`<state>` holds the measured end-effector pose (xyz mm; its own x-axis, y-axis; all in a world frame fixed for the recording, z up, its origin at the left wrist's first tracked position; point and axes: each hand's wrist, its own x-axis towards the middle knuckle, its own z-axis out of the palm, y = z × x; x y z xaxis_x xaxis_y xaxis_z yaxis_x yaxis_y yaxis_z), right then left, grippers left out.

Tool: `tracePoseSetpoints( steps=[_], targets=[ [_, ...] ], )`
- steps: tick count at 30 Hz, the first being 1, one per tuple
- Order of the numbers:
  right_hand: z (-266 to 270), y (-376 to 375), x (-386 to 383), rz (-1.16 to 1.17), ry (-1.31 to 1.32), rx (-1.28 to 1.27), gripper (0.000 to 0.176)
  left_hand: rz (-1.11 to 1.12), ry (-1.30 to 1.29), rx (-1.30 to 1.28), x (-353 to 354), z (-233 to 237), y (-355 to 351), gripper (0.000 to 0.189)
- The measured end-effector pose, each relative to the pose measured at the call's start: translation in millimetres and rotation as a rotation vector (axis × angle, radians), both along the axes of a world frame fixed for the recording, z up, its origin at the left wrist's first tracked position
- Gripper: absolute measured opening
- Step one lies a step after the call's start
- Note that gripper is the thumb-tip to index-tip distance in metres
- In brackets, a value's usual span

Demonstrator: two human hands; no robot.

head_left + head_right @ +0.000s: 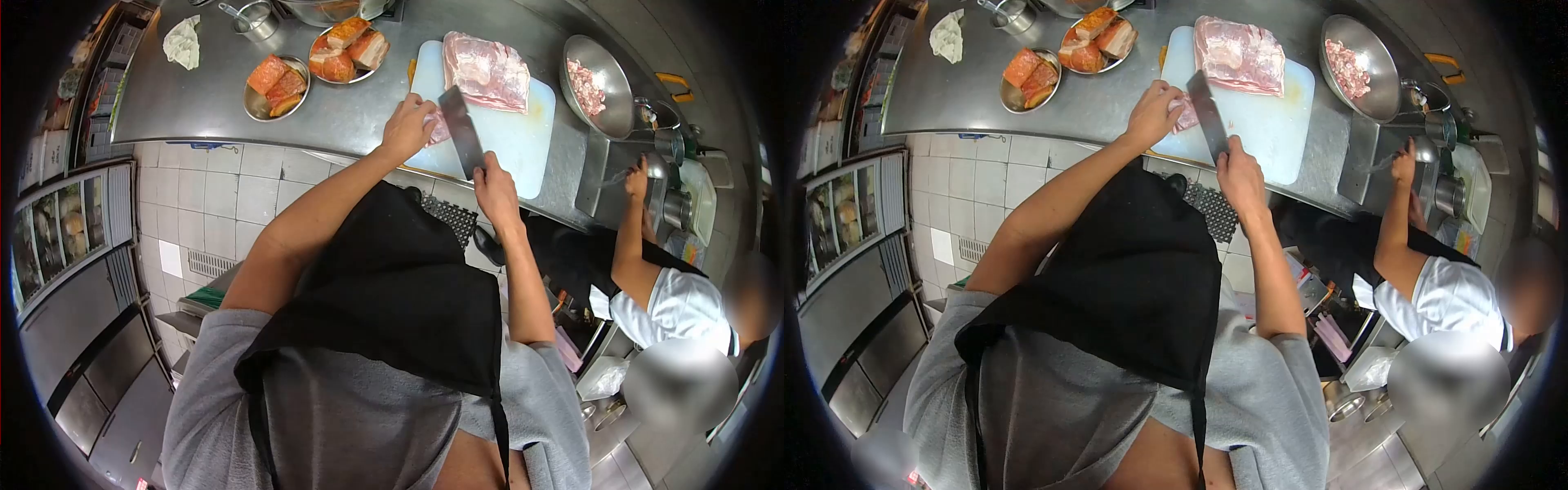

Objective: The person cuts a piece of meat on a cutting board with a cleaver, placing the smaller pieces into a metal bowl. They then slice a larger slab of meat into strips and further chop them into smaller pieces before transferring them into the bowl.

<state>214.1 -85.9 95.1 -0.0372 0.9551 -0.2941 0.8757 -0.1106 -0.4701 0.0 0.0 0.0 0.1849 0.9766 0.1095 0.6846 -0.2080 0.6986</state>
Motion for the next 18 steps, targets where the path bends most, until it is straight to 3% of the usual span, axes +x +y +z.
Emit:
tracePoseSetpoints(
  steps=[9,15,18],
  targets=[
    [42.9,56.7,24.8,0.228,-0.185,-0.132,0.022,-0.073,0.038,-0.062,33.6,-5.7,38.1,0.022],
    [-44.2,75.1,-17.5,0.167,-0.127,-0.040,0.022,-0.124,0.056,0.021,21.1,-16.7,16.2,0.022],
    [-45.2,96.0,-48.1,0.190,-0.139,-0.010,0.022,-0.029,-0.004,0.100,13.6,-36.6,27.6,0.019]
  ],
)
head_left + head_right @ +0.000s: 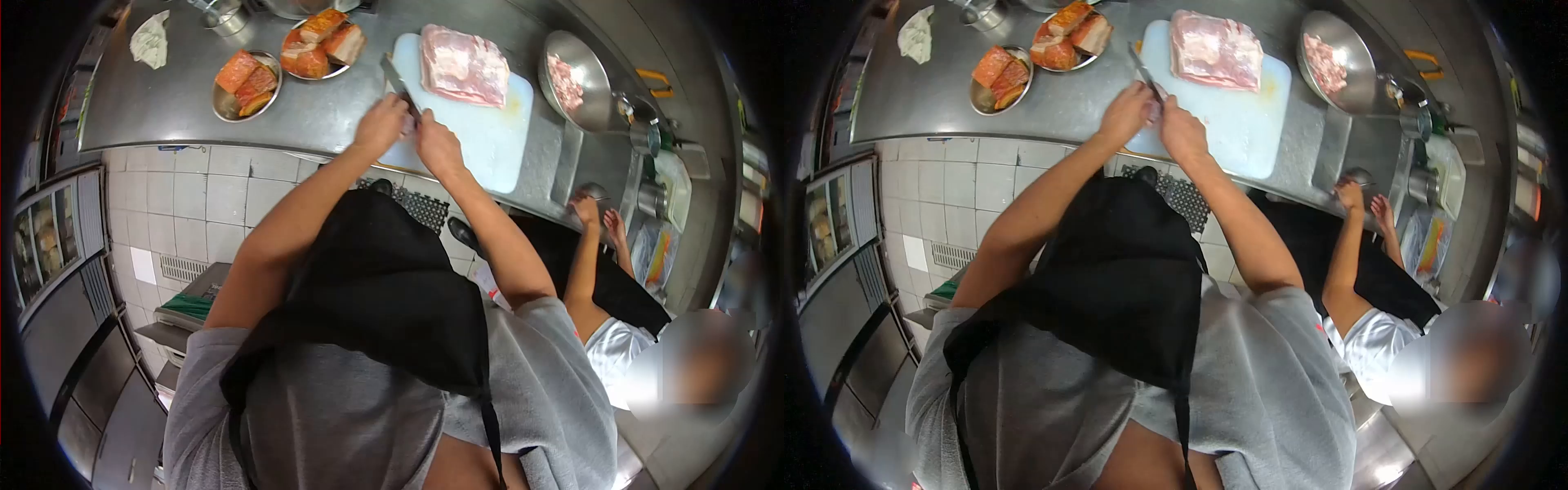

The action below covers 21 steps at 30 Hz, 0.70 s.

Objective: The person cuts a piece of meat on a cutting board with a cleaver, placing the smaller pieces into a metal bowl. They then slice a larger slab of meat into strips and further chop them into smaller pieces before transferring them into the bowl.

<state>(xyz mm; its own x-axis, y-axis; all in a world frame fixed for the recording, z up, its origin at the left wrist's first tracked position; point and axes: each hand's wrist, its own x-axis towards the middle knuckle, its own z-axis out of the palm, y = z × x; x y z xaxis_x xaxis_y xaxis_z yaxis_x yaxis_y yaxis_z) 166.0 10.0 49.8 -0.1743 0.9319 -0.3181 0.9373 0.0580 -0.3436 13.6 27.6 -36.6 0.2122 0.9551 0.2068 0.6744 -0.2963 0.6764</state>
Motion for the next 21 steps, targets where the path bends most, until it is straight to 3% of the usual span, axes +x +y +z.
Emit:
tracePoseSetpoints(
  steps=[4,6,9,13,14,17,21],
  targets=[
    [22.8,-29.3,39.0,0.045,-0.026,-0.048,0.022,0.019,0.004,-0.178,2.0,14.8,6.9,0.018],
    [34.9,-42.1,47.3,0.007,-0.077,-0.165,0.024,-0.030,0.002,-0.125,10.1,10.4,-0.9,0.019],
    [-22.9,-16.2,30.1,-0.022,0.053,0.039,0.027,-0.042,0.007,-0.018,18.2,11.2,-9.8,0.018],
    [-33.7,27.0,15.6,-0.072,0.133,0.094,0.030,0.029,-0.038,-0.026,17.3,6.4,-4.4,0.016],
    [-65.7,27.6,41.9,-0.010,0.380,0.244,0.025,0.050,-0.080,-0.013,14.8,4.0,-6.6,0.017],
    [-24.8,-1.9,78.1,-0.453,0.648,-0.327,0.020,0.090,-0.205,-0.058,3.0,-6.6,-0.5,0.019],
    [8.0,-46.1,73.4,-0.365,0.477,0.056,0.017,0.151,-0.268,-0.156,0.3,5.1,-2.8,0.029]
  ],
)
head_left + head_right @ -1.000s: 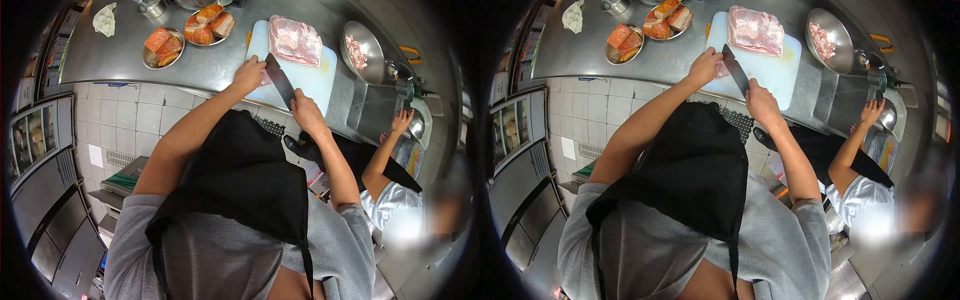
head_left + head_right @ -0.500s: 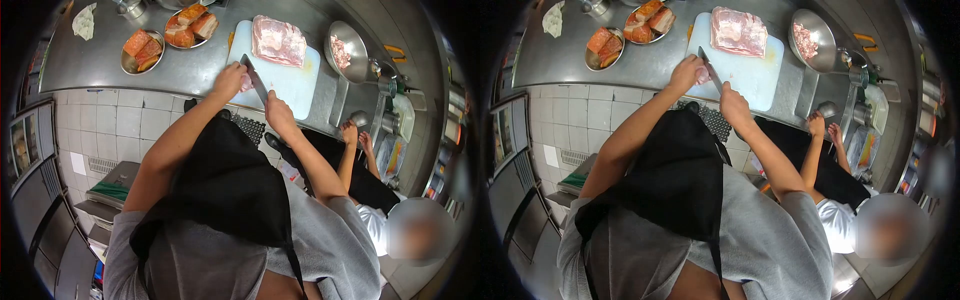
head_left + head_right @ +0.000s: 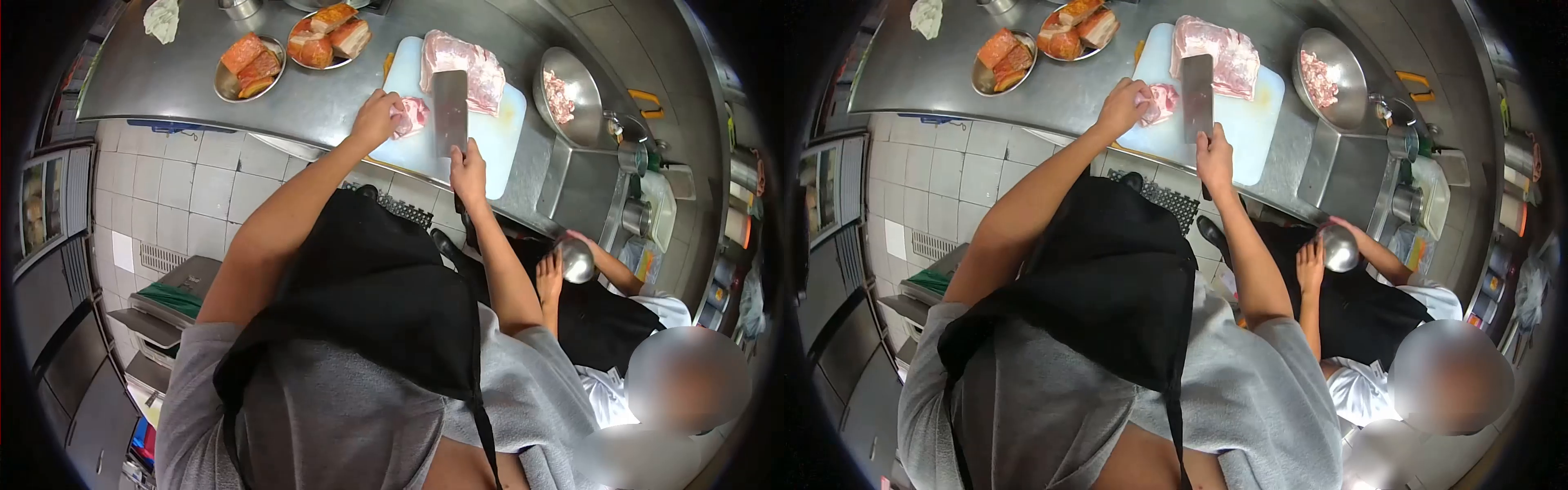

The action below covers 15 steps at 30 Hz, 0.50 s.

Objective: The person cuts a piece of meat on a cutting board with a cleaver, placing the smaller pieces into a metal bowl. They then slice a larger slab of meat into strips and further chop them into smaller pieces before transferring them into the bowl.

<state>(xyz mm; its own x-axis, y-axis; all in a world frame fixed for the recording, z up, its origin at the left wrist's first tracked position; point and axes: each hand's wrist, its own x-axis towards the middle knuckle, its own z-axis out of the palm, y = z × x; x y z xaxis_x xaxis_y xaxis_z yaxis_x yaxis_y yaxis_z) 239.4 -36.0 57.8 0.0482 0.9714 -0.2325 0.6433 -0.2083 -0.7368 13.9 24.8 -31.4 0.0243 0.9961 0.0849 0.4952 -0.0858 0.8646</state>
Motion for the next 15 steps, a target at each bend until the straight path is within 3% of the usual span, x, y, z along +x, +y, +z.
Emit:
tracePoseSetpoints(
  steps=[2,6,10,11,15],
  targets=[
    [2.6,-12.2,-13.0,0.046,-0.104,0.306,0.016,0.063,-0.028,-0.027,2.9,1.9,-7.6,0.035],
    [-26.4,-16.5,-34.0,0.171,-0.418,0.147,0.018,0.092,-0.048,-0.033,6.0,-5.9,-4.0,0.041],
    [-36.0,1.0,-13.5,0.138,-0.256,0.049,0.019,0.078,-0.085,-0.069,10.3,-9.5,-4.1,0.042],
    [-33.3,2.0,-5.3,0.139,-0.192,0.120,0.026,0.073,-0.089,-0.083,13.0,-10.6,-5.6,0.042],
    [18.6,9.5,-39.8,0.032,-0.266,0.153,0.021,0.076,-0.111,-0.083,1.8,-15.8,3.7,0.042]
  ],
)
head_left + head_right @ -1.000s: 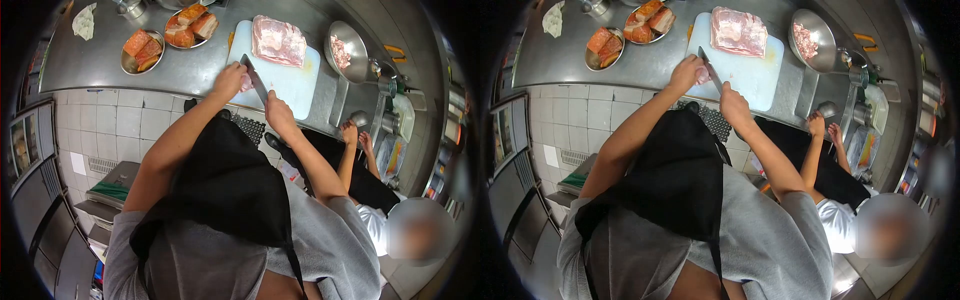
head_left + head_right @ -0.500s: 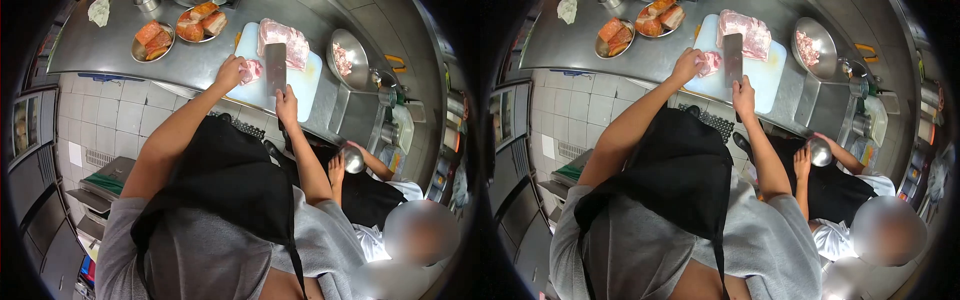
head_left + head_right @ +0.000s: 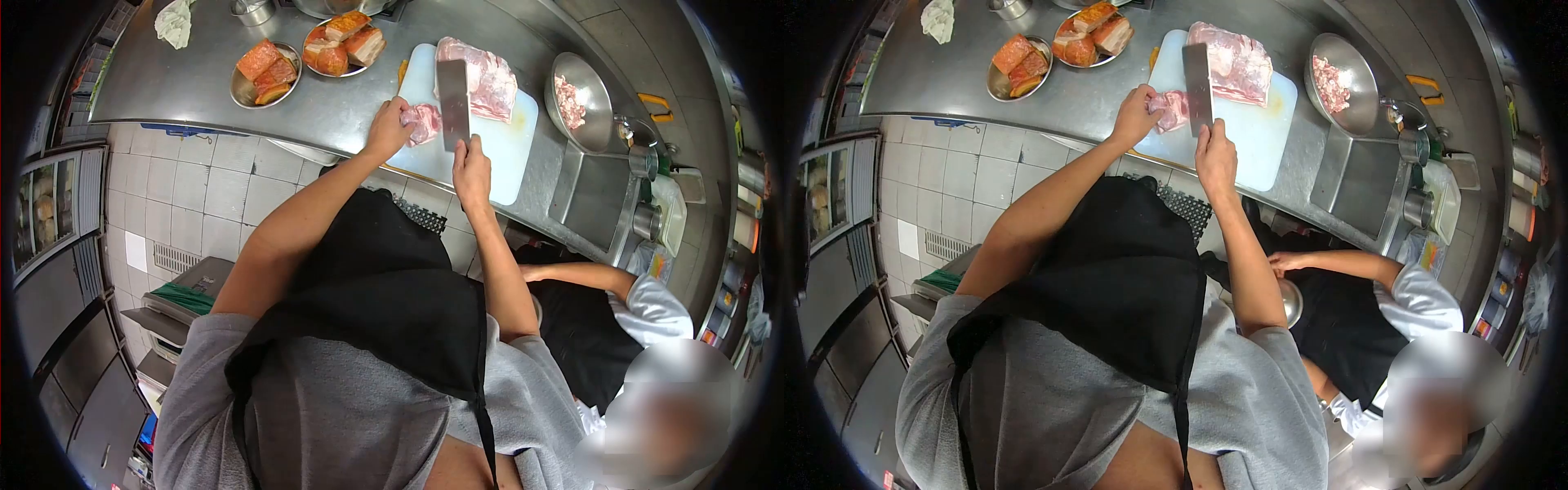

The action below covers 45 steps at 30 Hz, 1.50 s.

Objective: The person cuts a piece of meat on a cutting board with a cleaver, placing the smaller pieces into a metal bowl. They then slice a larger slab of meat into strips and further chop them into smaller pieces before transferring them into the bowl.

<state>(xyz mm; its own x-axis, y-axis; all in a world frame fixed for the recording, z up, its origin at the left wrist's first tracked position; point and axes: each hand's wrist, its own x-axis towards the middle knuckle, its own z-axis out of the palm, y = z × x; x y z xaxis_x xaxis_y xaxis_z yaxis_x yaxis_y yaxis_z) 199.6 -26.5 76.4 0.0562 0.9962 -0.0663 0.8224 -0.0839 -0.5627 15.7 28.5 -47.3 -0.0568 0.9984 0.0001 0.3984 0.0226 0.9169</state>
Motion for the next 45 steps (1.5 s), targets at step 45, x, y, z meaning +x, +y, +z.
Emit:
tracePoseSetpoints(
  steps=[45],
  targets=[
    [-12.1,-16.9,-40.1,-0.221,-0.030,0.114,0.020,-0.134,-0.014,-0.032,-16.7,10.5,12.7,0.043]
  ],
)
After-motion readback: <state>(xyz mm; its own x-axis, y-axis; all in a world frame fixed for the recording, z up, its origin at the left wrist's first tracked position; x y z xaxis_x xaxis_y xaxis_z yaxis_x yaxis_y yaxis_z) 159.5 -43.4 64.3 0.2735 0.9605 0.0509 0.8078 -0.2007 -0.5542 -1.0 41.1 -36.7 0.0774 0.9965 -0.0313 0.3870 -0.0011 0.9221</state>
